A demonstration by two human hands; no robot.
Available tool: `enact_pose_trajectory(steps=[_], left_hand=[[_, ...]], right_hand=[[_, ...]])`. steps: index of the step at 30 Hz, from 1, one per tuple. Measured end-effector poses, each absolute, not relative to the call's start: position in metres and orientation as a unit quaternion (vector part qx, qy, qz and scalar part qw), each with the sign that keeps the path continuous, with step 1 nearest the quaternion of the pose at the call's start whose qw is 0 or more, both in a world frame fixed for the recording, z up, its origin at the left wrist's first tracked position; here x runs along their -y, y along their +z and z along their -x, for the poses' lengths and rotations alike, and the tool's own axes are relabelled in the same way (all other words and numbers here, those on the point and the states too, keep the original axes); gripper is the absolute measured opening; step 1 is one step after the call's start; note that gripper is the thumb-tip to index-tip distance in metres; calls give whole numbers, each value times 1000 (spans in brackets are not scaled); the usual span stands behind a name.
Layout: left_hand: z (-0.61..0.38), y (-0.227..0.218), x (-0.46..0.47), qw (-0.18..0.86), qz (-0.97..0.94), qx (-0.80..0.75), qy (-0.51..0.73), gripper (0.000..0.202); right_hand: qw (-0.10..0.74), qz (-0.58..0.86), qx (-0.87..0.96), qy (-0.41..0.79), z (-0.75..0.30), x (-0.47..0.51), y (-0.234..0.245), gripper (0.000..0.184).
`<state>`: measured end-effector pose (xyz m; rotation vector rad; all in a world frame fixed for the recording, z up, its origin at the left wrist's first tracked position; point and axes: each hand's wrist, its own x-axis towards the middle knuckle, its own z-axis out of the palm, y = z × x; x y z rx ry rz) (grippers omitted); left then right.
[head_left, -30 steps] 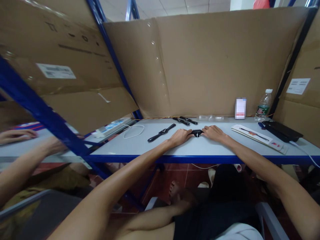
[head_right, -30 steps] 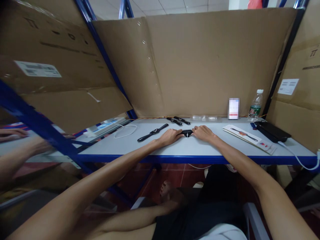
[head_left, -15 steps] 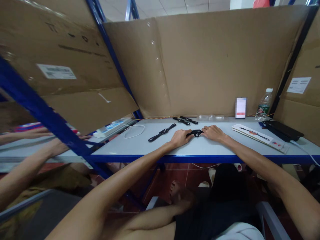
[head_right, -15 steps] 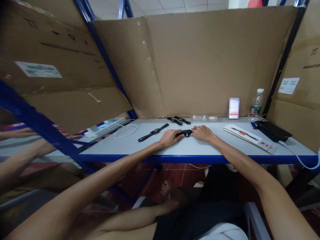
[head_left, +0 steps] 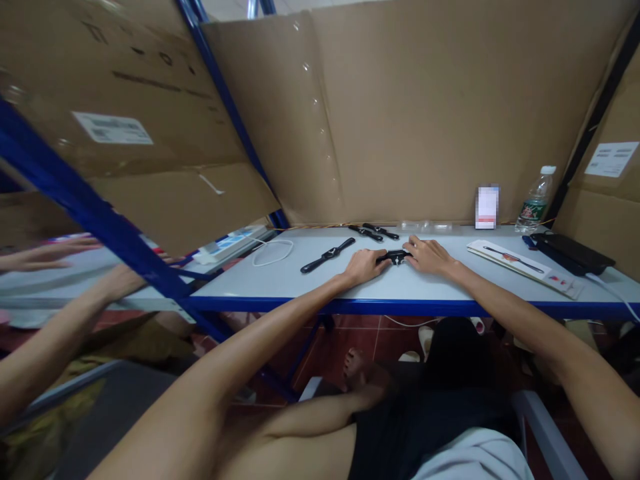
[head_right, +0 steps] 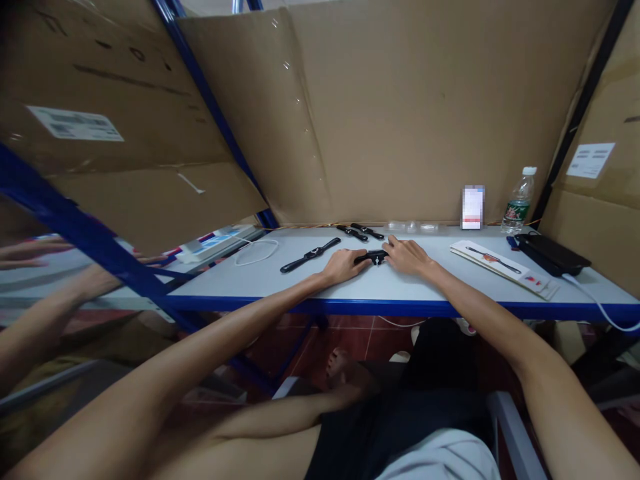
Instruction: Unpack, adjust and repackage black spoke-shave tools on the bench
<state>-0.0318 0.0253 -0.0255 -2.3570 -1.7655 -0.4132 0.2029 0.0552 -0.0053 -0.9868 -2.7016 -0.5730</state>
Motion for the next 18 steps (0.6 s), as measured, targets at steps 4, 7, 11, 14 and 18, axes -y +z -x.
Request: enact_pose_trajectory(steps=[4, 7, 11, 14, 18], left_hand=[[30, -24, -26, 78, 788, 596, -133, 40], [30, -23, -27, 76, 788, 597, -132, 40], [30, -22, -27, 64, 792, 591, -139, 41], [29, -19, -25, 63, 791, 593, -137, 39], [26, -17, -22, 73, 788, 598, -127, 38]], right_hand=[[93, 280, 932, -211, -198, -49, -6, 35], [74, 262, 935, -228, -193, -50, -8, 34], [73, 253, 933, -247, -191, -55, -11, 34], [71, 245, 932, -257, -191, -58, -12, 33], [63, 243, 931, -265, -187, -59, -13, 35]])
